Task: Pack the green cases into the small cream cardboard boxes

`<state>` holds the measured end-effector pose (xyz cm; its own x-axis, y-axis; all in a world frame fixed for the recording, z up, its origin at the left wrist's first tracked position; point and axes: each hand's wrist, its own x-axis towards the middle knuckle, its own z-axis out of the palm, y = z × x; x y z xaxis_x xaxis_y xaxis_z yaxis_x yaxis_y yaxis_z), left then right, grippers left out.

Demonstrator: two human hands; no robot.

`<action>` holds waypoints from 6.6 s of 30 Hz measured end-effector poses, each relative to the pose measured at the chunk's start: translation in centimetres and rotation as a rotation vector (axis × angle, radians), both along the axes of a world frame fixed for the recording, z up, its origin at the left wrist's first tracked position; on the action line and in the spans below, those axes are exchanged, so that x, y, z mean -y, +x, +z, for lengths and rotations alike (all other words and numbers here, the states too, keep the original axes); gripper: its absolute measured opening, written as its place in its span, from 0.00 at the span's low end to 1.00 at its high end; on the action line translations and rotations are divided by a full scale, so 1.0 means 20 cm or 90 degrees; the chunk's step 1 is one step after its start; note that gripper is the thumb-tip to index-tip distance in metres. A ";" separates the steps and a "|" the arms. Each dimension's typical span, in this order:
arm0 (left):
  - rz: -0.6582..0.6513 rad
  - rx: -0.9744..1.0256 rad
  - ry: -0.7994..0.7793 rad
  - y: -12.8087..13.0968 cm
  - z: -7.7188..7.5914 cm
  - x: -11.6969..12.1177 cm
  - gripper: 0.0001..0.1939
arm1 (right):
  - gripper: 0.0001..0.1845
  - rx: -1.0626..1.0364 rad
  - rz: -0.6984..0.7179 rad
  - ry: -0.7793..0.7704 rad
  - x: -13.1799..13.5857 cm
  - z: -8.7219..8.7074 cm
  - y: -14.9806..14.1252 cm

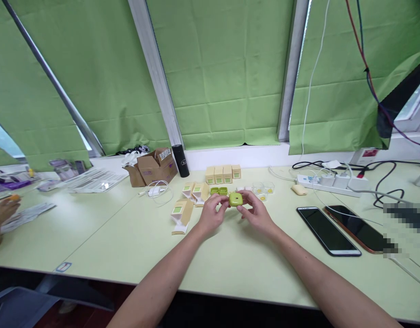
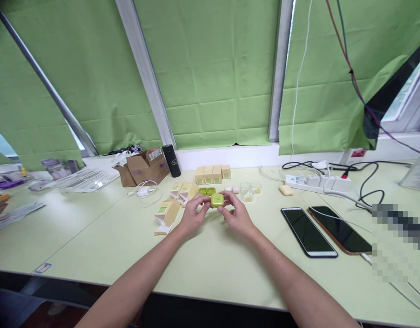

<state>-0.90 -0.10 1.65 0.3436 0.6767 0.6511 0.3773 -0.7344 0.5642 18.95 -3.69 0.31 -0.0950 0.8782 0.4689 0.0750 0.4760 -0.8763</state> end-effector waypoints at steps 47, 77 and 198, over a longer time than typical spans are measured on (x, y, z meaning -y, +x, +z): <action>0.009 0.179 -0.165 -0.06 -0.06 -0.13 0.25 | 0.18 0.749 -0.184 0.189 -0.18 -0.08 -0.07; 0.035 0.115 -0.114 -0.01 -0.04 -0.04 0.24 | 0.11 -0.068 -0.067 -0.028 0.00 0.00 -0.04; -0.081 -0.055 0.172 0.01 -0.02 0.05 0.26 | 0.09 0.434 -0.360 0.494 0.05 0.00 0.00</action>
